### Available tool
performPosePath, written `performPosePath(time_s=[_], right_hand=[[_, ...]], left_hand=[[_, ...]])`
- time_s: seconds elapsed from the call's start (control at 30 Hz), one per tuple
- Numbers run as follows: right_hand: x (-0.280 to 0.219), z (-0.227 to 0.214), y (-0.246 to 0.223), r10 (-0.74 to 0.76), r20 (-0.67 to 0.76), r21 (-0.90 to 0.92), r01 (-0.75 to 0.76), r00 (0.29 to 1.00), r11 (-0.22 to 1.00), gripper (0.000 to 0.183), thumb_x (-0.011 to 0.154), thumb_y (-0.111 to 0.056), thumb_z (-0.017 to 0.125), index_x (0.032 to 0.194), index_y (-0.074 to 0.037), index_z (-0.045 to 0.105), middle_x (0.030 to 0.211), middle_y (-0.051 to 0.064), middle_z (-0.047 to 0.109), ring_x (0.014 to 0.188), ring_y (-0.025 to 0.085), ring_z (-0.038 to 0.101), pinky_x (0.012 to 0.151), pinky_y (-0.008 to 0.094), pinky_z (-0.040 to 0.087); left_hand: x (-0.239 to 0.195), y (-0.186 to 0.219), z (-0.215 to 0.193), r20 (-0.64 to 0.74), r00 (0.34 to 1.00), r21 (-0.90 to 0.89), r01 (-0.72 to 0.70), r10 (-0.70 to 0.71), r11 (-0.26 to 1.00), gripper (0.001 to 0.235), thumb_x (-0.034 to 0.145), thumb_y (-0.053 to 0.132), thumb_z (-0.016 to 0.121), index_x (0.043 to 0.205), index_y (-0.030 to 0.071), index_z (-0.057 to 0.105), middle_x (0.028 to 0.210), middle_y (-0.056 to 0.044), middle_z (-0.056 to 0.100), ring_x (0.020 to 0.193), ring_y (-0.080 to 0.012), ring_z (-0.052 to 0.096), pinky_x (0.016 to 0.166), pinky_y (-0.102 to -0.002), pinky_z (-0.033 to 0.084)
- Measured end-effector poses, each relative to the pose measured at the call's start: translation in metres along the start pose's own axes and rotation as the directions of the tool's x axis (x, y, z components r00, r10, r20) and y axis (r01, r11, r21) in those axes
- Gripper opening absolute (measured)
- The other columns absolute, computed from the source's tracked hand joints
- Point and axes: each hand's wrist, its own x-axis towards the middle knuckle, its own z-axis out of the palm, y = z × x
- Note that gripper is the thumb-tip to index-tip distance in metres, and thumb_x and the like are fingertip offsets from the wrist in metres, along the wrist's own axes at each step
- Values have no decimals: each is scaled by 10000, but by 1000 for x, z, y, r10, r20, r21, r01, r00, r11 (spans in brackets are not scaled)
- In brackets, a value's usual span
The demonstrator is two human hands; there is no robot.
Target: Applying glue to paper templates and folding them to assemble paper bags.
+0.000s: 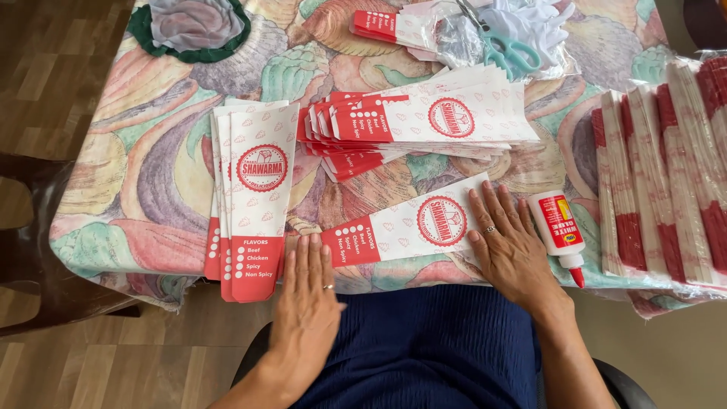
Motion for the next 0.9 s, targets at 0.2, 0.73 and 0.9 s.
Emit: performPosePath(time_s=[0.2,0.73,0.9], right_hand=[[3,-4,1,13,76,0,-13,997,1000,631,1078,-472,306,1659,-227,271,1728,96,226,1577,312,190,1268,491,144],[37,-8,-22,0,194,82,-16,981,997,838,1023,-635,341,1670,-131,172,1738,138,111,1584,327,85,1255,514,85],[47,-1,2,262,217,-2,-268,940,963,1065,984,-795,268,1626,48,174,1703,281,118,1591,393,71,1289,478,79]], left_hand=[[71,33,-10,-325,937,-536,-291,124,793,769,1057,515,370,1611,-9,270,1700,-226,211,1567,-440,161,1239,-621,92],[73,29,5,-242,950,-477,-292,195,829,999,960,785,308,1636,57,198,1688,-316,69,1586,-431,-3,1257,-593,-45],[71,34,8,-289,939,-411,-296,185,862,965,909,671,508,1629,95,223,1655,-382,88,1572,-500,7,1255,-636,-38]])
